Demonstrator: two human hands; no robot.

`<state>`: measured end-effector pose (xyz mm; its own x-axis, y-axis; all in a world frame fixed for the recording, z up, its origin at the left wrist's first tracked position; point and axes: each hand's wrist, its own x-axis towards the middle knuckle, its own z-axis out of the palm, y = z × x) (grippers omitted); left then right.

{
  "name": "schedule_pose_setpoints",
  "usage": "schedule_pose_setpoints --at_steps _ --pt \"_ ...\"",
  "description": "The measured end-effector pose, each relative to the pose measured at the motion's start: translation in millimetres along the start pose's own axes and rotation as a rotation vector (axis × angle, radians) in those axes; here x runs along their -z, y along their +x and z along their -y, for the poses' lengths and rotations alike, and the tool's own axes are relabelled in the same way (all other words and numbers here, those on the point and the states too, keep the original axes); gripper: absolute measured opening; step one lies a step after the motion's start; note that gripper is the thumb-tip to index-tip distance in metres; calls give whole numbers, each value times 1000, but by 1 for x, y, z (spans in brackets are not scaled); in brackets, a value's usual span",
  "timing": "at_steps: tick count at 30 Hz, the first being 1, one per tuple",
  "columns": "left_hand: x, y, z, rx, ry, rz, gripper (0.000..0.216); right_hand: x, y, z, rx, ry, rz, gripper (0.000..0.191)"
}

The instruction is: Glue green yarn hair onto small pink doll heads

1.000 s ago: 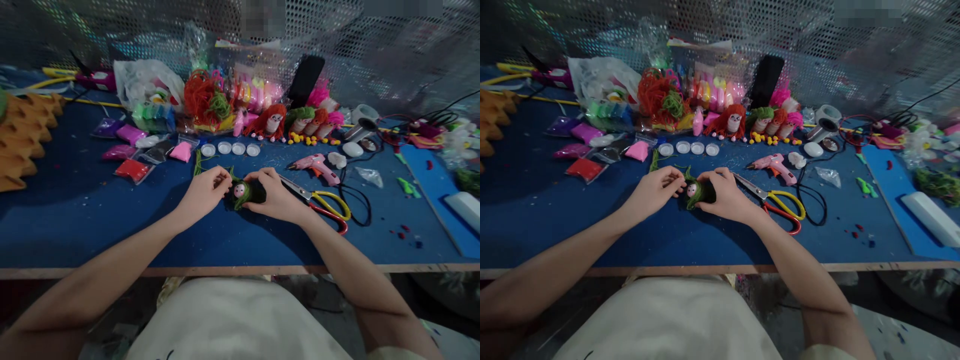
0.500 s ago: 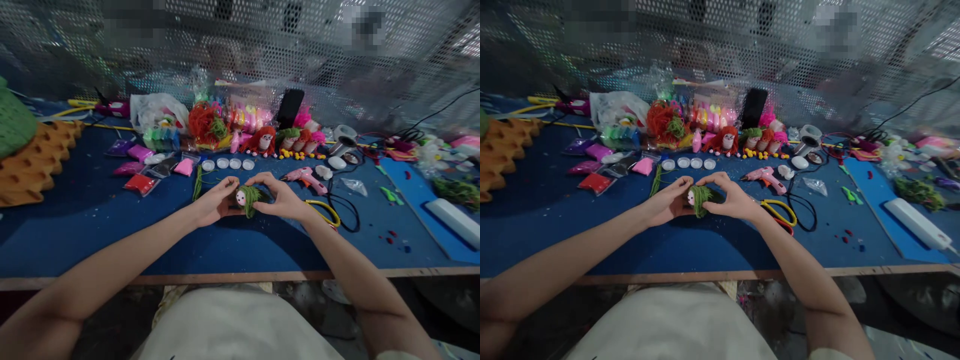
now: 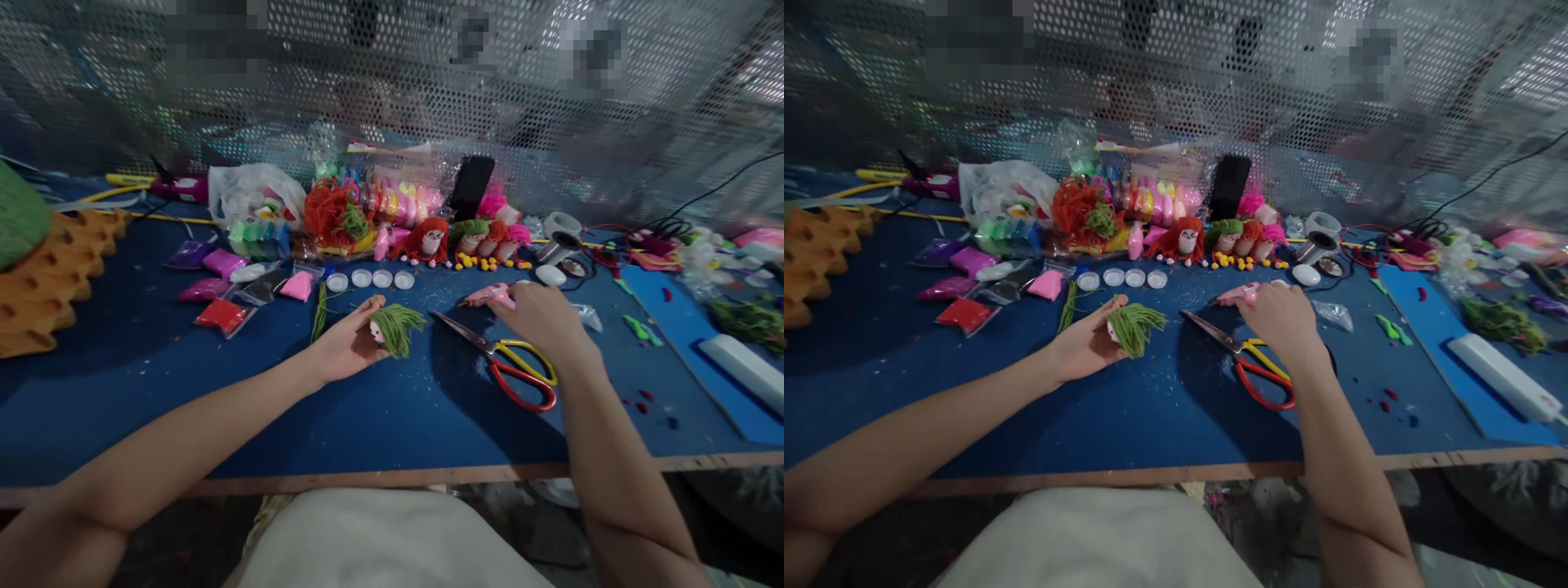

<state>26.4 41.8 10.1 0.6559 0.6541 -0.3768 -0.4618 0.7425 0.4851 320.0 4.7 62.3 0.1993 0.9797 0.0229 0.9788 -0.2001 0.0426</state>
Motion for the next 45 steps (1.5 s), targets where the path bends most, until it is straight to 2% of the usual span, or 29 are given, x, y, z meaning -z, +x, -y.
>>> schedule_pose_setpoints --at_steps 3,8,10,12,15,18,22,24,27,32,38,45 --pt "0 0 -1 8 -28 -2 10 -21 8 -14 -86 -102 64 34" --pt "0 -1 -1 19 -33 -58 9 -36 11 -20 -121 -10 54 31" --pt "0 -1 -2 39 -53 -104 9 -35 9 -19 -170 29 -30 36" --pt "-1 -3 -3 67 -73 -146 10 -33 7 -18 -201 49 -178 39" --pt "-3 -5 -5 101 -96 -195 12 -28 2 -14 -140 -6 -407 26" --pt "-6 -6 -6 113 -114 -248 16 -22 -3 -8 -92 -39 -512 19" --pt "-8 -4 -6 121 -156 -277 19 -20 -14 13 -153 205 -673 29" --pt "-8 -4 -5 127 -179 -277 18 -22 -24 28 -84 383 -730 38" --pt "-6 -4 -3 138 -178 -245 17 -26 -38 48 39 456 -653 37" --pt "-6 -4 -2 131 -141 -203 20 -33 -49 58 44 325 -525 24" --pt "-3 -3 -1 139 -142 -162 17 -35 -46 58 90 331 -514 17" --pt "-2 -3 -1 142 -132 -237 11 -37 -45 57 66 350 -472 16"
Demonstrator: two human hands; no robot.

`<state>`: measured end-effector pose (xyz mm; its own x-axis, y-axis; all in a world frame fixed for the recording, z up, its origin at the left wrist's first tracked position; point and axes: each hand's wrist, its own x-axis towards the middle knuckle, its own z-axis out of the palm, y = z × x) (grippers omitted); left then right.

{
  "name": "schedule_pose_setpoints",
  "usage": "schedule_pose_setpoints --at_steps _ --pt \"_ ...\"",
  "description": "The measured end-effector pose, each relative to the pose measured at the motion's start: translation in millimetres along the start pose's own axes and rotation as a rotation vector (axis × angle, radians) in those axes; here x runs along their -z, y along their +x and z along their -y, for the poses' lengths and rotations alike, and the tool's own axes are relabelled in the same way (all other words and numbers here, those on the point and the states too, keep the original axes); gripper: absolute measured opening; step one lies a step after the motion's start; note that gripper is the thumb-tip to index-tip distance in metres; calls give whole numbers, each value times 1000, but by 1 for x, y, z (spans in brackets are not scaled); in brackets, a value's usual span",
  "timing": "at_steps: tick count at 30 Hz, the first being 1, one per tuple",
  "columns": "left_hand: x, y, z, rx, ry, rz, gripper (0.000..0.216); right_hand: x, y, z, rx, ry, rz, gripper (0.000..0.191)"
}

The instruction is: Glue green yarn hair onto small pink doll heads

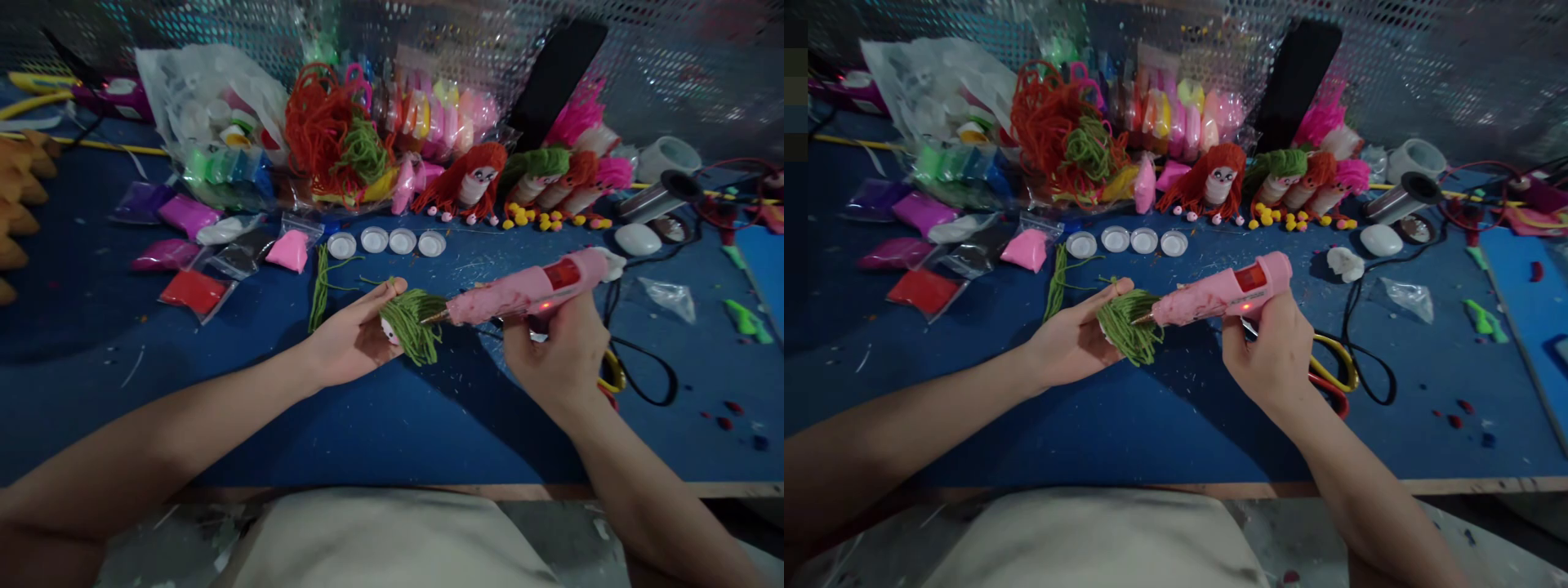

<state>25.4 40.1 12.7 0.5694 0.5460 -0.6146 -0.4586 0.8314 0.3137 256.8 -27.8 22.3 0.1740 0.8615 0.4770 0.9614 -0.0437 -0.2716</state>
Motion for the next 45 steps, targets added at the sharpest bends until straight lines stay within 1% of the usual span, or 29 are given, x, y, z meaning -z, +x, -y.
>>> schedule_pose_setpoints --at_steps 5,10,12,14,16,17,19,20,21,22,23,25,26,27,29,30,31,33,35,36,38,39,40,41,43,45 --pt "-3 -1 -1 22 -39 -39 14 2 0 -2 12 -9 5 11" --pt "-2 -2 -1 20 -34 -14 14 4 0 -5 37 -27 -24 12" --pt "-1 -1 -1 13 -19 -14 13 3 -2 -7 58 -43 -55 10" --pt "0 -1 0 4 -3 -7 11 3 -4 -9 113 -59 -99 8" --pt "1 0 0 -1 8 16 10 5 -6 -10 206 -77 -179 16" --pt "1 1 0 -6 8 30 10 5 -6 -11 248 -86 -235 20" --pt "1 1 0 -14 4 57 11 7 -3 -15 296 -93 -390 28" --pt "2 1 0 -18 4 65 12 8 1 -18 282 -89 -450 33" --pt "2 1 0 -20 6 70 12 9 6 -22 244 -79 -480 37" --pt "2 0 0 -19 8 69 11 8 11 -27 190 -65 -481 41" --pt "1 0 0 -17 9 61 11 7 18 -33 101 -57 -433 41" --pt "-1 -1 0 -11 14 25 10 3 31 -47 -62 -47 -309 33" --pt "-2 -1 0 -10 17 4 10 -1 36 -54 -138 -60 -179 25" --pt "-4 -2 0 -9 21 -12 10 -6 41 -62 -199 -75 -110 22" --pt "-6 -2 1 -4 36 -22 8 -15 45 -74 -238 -105 62 21" --pt "-7 -2 1 0 44 -16 7 -19 46 -79 -230 -129 109 20" --pt "-7 -2 2 3 55 -3 7 -22 45 -82 -212 -155 146 19" --pt "-7 -3 3 15 84 30 7 -23 43 -83 -167 -195 135 20" --pt "-6 -4 3 25 119 69 8 -18 42 -73 -112 -166 47 25" --pt "-6 -4 4 29 137 90 8 -14 41 -65 -80 -111 -13 26" --pt "-6 -5 4 32 175 137 8 -5 41 -41 5 81 -85 25" --pt "-7 -5 5 35 192 157 7 0 41 -27 60 207 -58 21" --pt "-7 -6 5 37 204 170 7 3 41 -13 135 334 14 16" --pt "-8 -6 6 40 212 175 6 5 41 1 193 445 126 12" --pt "-8 -6 7 40 214 161 4 8 42 25 241 624 302 10" --pt "-8 -6 8 32 215 146 5 9 43 40 236 730 423 10"
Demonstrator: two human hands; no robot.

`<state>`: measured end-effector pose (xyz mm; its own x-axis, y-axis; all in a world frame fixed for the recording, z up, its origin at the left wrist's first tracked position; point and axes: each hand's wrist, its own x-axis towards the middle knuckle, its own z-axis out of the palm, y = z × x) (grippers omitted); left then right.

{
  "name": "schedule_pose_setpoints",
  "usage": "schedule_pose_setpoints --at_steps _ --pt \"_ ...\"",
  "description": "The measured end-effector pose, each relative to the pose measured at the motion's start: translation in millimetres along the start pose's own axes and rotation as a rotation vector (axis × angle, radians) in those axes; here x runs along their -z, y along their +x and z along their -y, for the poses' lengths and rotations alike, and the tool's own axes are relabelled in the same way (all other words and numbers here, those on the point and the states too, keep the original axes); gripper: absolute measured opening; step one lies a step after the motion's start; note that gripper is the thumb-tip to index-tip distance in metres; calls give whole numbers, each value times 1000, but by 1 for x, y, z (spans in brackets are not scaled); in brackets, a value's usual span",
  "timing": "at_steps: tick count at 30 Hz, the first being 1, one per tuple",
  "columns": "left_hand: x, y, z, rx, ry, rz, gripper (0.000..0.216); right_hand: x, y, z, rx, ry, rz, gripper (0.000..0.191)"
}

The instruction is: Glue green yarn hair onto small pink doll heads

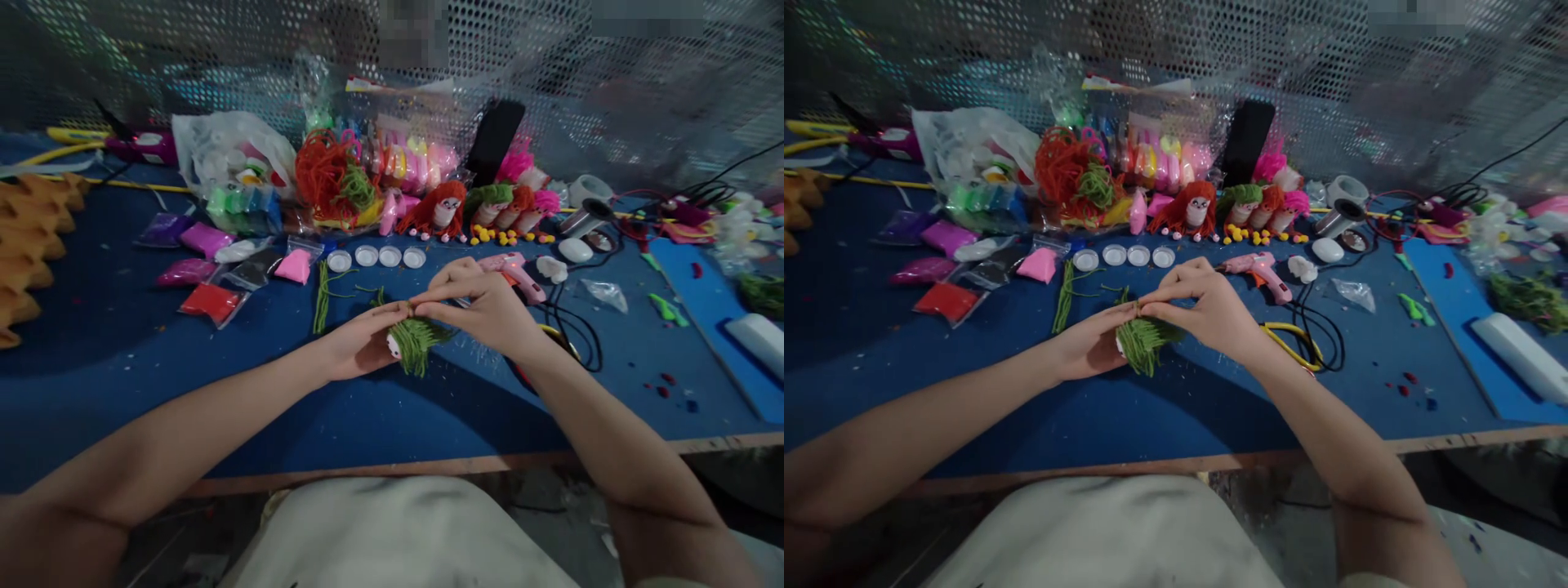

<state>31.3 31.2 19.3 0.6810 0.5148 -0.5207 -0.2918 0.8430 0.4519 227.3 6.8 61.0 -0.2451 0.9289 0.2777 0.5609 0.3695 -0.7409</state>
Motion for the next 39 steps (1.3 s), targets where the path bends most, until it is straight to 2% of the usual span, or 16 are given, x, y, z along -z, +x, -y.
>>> schedule_pose_setpoints --at_steps 4,8,10,14,16,18,22,25,30,35,37,39 --pt "2 3 3 -28 20 34 4 -6 6 10 -169 158 107 16" --pt "2 4 5 -20 17 13 10 -11 7 9 -294 299 120 18" --pt "1 3 4 -19 -8 -5 10 -14 7 4 -285 362 59 18" --pt "-2 -2 -3 19 -98 -1 19 -13 2 -4 -218 429 -244 11" --pt "-3 -4 -6 57 -132 -7 25 -9 -4 -2 -158 349 -353 8" --pt "-3 -3 -9 78 -161 -26 25 -5 -13 3 -62 201 -390 8" --pt "2 0 -9 83 -203 -18 23 -6 -30 13 81 -8 -329 23" --pt "5 3 -8 102 -209 -15 25 -13 -38 16 61 -45 -319 24" --pt "2 2 -10 115 -225 -96 27 -13 -43 19 27 -242 -295 14" --pt "2 2 -11 120 -259 -96 28 -1 -45 25 -9 -528 -445 17" --pt "2 1 -11 123 -260 -87 30 0 -45 26 9 -506 -432 16" --pt "2 1 -11 127 -261 -84 32 -3 -45 25 -7 -373 -337 14"
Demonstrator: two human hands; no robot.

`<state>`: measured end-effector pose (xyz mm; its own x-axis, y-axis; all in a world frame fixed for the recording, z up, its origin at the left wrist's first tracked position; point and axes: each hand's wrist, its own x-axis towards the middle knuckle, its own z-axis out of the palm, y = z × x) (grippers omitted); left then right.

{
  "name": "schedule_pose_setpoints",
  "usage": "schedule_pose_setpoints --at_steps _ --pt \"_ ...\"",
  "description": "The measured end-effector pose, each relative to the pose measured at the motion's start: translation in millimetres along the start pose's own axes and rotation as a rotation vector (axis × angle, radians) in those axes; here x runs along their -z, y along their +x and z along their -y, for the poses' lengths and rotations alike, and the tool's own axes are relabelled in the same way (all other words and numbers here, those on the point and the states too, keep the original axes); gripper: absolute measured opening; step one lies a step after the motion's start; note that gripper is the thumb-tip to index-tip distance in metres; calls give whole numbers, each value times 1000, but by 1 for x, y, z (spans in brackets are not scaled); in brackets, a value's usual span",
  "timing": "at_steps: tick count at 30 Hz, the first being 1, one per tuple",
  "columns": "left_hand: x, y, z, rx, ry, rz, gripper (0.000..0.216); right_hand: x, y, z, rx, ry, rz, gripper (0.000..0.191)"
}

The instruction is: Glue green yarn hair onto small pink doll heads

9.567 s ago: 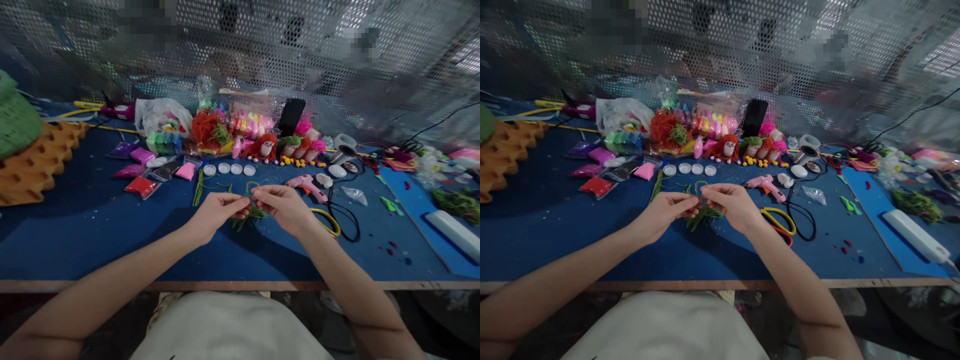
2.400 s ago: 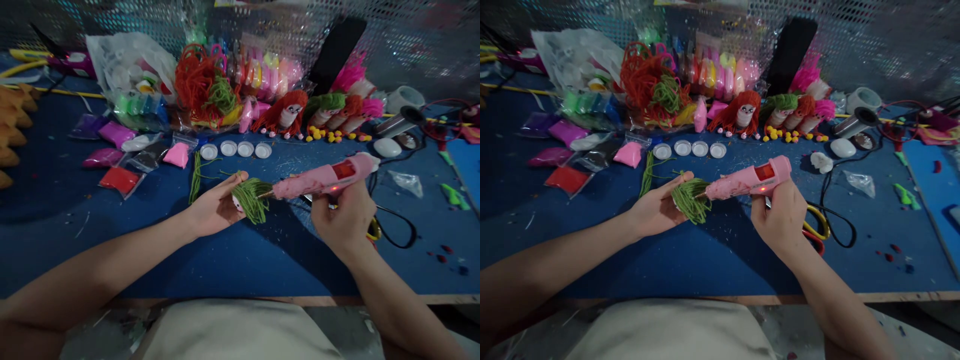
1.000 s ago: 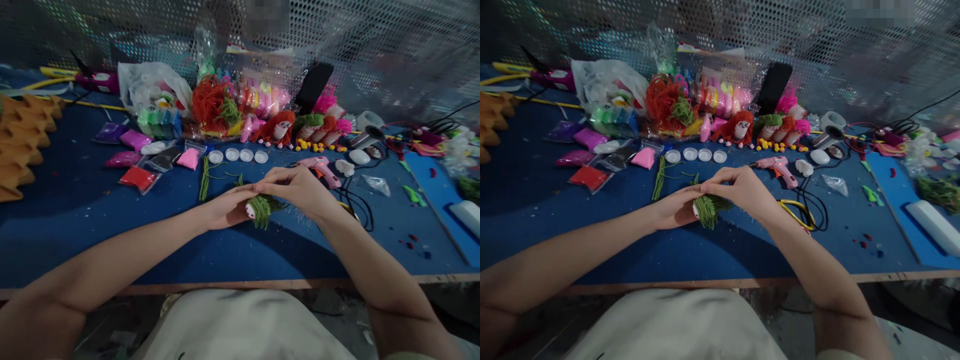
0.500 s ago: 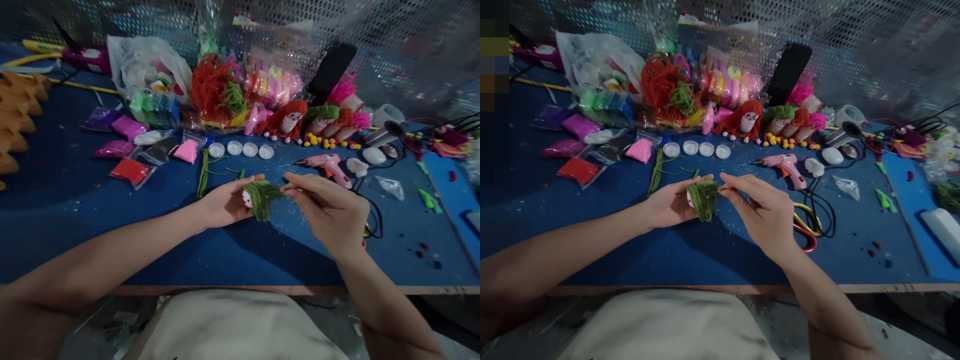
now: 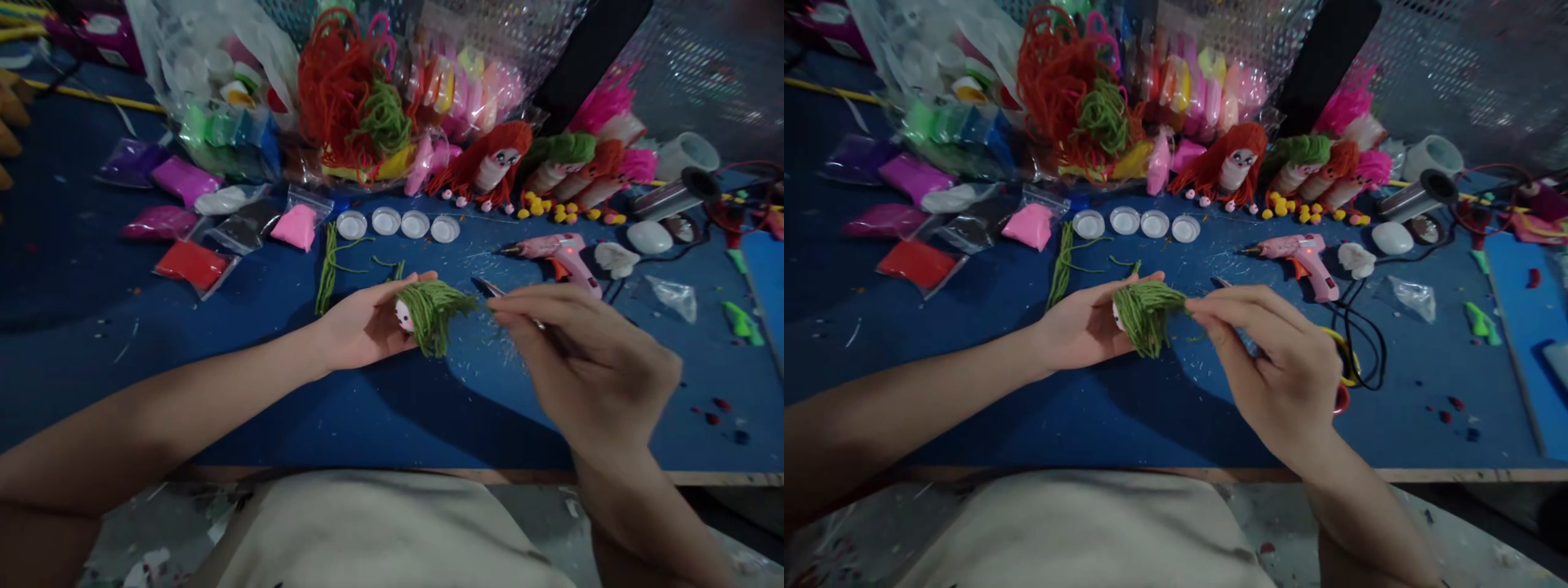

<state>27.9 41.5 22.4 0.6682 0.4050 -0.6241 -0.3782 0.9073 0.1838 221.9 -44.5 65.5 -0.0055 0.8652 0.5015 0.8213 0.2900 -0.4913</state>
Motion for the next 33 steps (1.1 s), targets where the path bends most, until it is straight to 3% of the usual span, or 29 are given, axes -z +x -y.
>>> schedule_pose_setpoints --at_steps 4,23,33 --pt "-1 0 0 6 0 14 34 -12 -2 0 -70 163 89 11" --pt "-1 2 3 9 31 65 32 -28 1 -2 121 119 54 10" --pt "0 1 1 8 38 82 34 -29 0 0 117 165 23 12"
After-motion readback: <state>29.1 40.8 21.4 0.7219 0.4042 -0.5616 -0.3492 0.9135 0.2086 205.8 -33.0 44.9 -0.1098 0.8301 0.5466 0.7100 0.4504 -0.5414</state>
